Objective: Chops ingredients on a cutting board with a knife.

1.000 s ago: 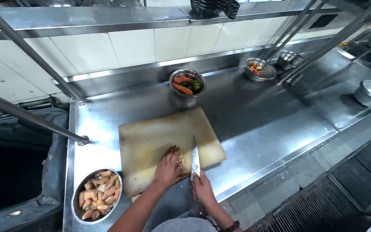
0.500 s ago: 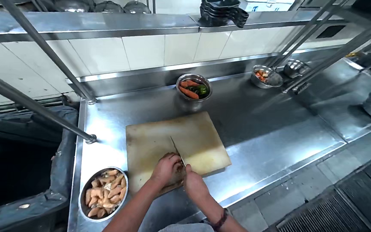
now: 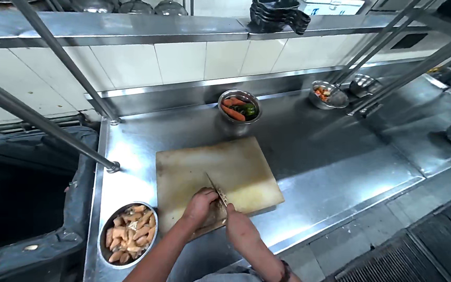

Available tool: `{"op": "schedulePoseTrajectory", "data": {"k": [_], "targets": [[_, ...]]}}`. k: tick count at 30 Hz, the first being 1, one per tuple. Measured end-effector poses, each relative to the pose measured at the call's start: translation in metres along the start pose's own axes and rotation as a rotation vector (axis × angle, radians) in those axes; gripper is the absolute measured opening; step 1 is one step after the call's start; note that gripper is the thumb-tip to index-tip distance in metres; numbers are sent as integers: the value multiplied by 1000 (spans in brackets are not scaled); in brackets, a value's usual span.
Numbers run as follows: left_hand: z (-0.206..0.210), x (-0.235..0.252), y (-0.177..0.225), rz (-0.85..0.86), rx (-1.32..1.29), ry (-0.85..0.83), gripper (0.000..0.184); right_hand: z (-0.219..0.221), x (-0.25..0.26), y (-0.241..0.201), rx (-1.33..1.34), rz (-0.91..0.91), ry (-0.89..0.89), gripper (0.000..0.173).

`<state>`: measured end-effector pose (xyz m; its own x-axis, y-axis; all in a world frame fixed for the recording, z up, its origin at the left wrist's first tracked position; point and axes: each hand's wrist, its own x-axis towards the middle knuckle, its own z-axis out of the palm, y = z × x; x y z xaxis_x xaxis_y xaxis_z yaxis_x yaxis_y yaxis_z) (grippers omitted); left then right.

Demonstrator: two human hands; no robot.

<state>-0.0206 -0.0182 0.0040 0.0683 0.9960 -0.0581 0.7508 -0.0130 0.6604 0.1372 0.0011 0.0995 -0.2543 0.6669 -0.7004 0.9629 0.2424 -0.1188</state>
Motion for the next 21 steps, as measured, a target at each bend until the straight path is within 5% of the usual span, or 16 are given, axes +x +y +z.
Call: {"op": "schedulePoseTrajectory", "data": {"k": [10, 17, 21], "targets": [[2, -14, -10, 18, -63, 114, 20, 19, 10, -2, 27, -28, 25, 43], [-14, -21, -1, -84, -18, -25, 36, 4, -7, -8, 3, -36, -29, 42], [-11, -23, -1, -131, -27, -20, 26, 26, 18, -7, 44, -67, 35, 39]]}}
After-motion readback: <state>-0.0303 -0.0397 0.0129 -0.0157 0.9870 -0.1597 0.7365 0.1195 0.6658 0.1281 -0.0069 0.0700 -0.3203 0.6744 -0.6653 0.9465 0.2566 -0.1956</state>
